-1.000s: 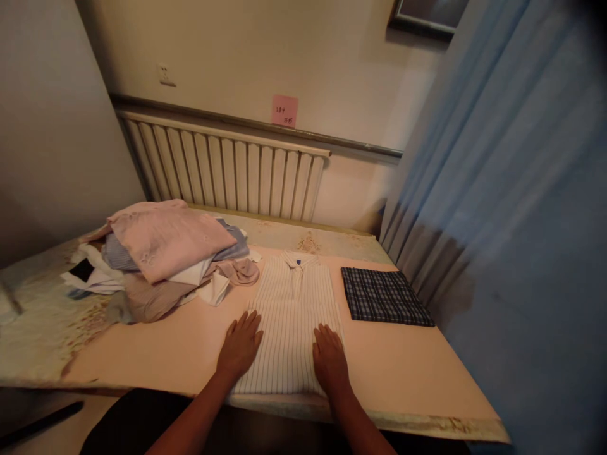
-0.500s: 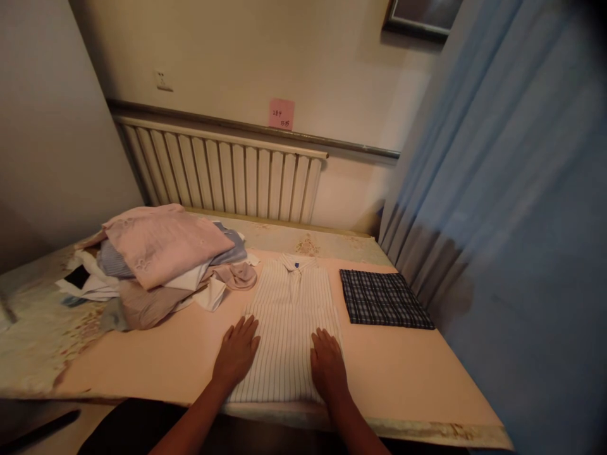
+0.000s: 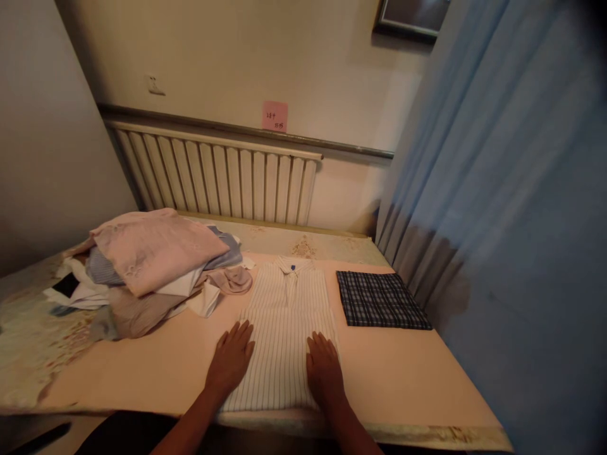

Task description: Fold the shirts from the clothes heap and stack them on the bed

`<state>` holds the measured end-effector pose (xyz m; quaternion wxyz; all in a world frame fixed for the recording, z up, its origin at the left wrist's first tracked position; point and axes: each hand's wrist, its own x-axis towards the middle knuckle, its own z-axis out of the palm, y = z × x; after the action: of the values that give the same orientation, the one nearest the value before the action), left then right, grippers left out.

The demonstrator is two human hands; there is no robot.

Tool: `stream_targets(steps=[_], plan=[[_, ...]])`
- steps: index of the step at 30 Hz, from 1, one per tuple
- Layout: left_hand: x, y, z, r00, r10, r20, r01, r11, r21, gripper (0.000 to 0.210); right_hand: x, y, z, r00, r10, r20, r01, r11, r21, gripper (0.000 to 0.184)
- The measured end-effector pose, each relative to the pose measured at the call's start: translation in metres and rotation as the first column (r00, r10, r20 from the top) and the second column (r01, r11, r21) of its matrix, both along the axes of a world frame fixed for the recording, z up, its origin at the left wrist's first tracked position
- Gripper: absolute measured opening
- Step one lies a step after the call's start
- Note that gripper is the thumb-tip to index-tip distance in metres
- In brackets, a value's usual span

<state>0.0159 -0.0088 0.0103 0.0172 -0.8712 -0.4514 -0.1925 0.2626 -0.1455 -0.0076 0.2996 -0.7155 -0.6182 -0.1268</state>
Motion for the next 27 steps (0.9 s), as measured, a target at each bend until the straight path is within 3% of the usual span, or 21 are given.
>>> stream_targets(steps=[27], plan=[[0.0009,-0.002,0.003,1.0,0.007,0.016,-0.007,1.0,-0.025,0.047,0.0,-0.0014,0.0032,1.0,0.006,0.024,-0.005,1.0,-0.02,0.04]])
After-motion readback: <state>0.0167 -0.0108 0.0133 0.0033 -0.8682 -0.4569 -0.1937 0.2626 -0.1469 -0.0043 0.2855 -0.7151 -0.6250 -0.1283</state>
